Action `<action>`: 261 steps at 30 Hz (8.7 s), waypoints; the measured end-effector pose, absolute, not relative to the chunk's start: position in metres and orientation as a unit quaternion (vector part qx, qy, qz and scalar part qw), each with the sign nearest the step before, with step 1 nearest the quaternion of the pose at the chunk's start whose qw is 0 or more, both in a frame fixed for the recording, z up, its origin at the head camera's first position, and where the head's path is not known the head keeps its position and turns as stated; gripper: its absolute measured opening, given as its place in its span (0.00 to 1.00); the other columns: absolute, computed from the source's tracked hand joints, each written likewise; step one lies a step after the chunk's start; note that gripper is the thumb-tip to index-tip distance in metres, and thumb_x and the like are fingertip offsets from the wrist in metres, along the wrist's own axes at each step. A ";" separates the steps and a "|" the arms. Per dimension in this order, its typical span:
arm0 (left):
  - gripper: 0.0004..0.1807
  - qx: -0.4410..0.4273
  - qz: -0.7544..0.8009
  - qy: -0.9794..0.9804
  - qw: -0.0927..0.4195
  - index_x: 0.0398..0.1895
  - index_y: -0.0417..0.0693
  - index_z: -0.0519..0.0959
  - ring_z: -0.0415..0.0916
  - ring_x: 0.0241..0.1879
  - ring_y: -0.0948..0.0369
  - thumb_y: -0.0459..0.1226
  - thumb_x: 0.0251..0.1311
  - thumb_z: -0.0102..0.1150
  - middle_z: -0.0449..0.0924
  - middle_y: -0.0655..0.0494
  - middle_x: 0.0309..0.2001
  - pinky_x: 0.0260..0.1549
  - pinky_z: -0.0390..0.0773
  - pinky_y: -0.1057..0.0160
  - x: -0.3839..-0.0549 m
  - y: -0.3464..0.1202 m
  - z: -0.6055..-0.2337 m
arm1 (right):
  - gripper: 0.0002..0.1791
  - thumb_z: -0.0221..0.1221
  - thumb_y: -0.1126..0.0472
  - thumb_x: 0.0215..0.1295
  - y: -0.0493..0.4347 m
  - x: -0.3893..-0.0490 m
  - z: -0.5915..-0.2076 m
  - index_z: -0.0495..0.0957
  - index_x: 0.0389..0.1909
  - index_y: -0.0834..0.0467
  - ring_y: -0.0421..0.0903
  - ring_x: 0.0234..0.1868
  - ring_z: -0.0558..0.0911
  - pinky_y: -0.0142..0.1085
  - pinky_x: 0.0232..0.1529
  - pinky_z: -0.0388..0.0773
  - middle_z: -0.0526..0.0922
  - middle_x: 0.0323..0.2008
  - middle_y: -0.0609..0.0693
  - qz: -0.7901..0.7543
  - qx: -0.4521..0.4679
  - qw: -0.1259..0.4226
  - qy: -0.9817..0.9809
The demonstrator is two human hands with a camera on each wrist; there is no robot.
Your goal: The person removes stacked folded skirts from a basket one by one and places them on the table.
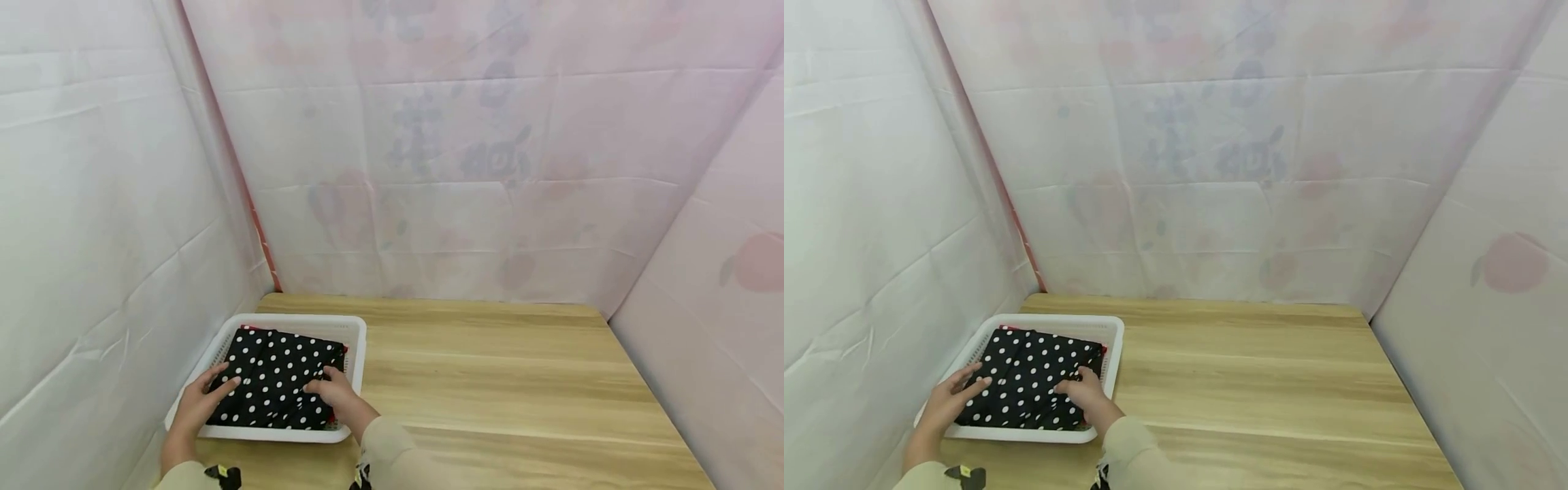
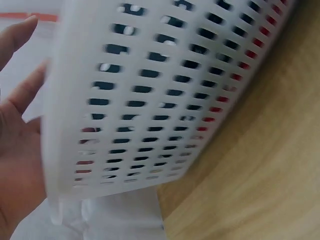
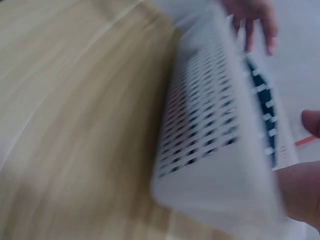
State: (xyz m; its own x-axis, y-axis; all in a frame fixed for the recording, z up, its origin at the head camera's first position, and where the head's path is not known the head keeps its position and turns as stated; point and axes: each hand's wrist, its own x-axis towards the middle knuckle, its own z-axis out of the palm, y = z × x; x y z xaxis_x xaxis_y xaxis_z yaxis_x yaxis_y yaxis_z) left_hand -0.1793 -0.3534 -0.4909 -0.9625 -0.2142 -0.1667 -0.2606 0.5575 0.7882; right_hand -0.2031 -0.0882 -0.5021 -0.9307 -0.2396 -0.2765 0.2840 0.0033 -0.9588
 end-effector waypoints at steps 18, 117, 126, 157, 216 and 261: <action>0.39 -0.126 0.452 0.883 0.032 0.59 0.32 0.64 0.63 0.53 0.42 0.55 0.56 0.59 0.63 0.32 0.57 0.49 0.67 0.44 -0.197 -0.350 -0.504 | 0.32 0.63 0.60 0.51 -0.093 -0.212 -0.517 0.68 0.58 0.64 0.57 0.49 0.72 0.58 0.41 0.72 0.70 0.53 0.60 -0.684 0.028 0.181 0.706; 0.29 0.004 0.648 0.762 0.011 0.61 0.51 0.72 0.75 0.46 0.50 0.25 0.54 0.60 0.69 0.42 0.56 0.42 0.78 0.56 -0.203 -0.180 -0.480 | 0.28 0.59 0.75 0.54 0.132 -0.214 -0.497 0.71 0.59 0.62 0.55 0.54 0.69 0.31 0.42 0.74 0.66 0.61 0.63 -0.683 -0.110 0.044 0.721; 0.37 0.064 0.616 0.783 0.052 0.67 0.53 0.64 0.67 0.54 0.48 0.26 0.52 0.61 0.61 0.43 0.63 0.51 0.71 0.50 -0.218 -0.150 -0.481 | 0.27 0.60 0.76 0.53 0.157 -0.221 -0.509 0.73 0.57 0.64 0.51 0.53 0.70 0.30 0.41 0.75 0.66 0.61 0.60 -0.698 -0.037 -0.005 0.715; 0.38 0.125 0.476 0.861 0.130 0.66 0.41 0.63 0.62 0.57 0.50 0.25 0.47 0.63 0.61 0.42 0.64 0.50 0.68 0.52 -0.296 -0.043 -0.506 | 0.25 0.52 0.74 0.62 0.233 -0.280 -0.532 0.67 0.62 0.65 0.37 0.34 0.78 0.29 0.31 0.77 0.56 0.67 0.59 -0.804 0.072 0.029 0.589; 0.27 0.123 0.603 0.787 0.043 0.61 0.43 0.70 0.63 0.58 0.39 0.35 0.57 0.62 0.67 0.40 0.60 0.49 0.71 0.45 -0.215 -0.072 -0.476 | 0.30 0.57 0.60 0.65 0.222 -0.214 -0.510 0.61 0.65 0.64 0.55 0.58 0.67 0.52 0.56 0.65 0.64 0.61 0.66 -0.681 0.085 0.041 0.726; 0.34 -0.001 0.566 0.824 -0.022 0.67 0.48 0.61 0.57 0.63 0.45 0.44 0.59 0.61 0.61 0.43 0.64 0.53 0.68 0.48 -0.186 -0.257 -0.483 | 0.25 0.59 0.64 0.59 0.030 -0.213 -0.491 0.69 0.58 0.66 0.54 0.51 0.75 0.52 0.50 0.72 0.73 0.53 0.63 -0.740 -0.141 0.137 0.643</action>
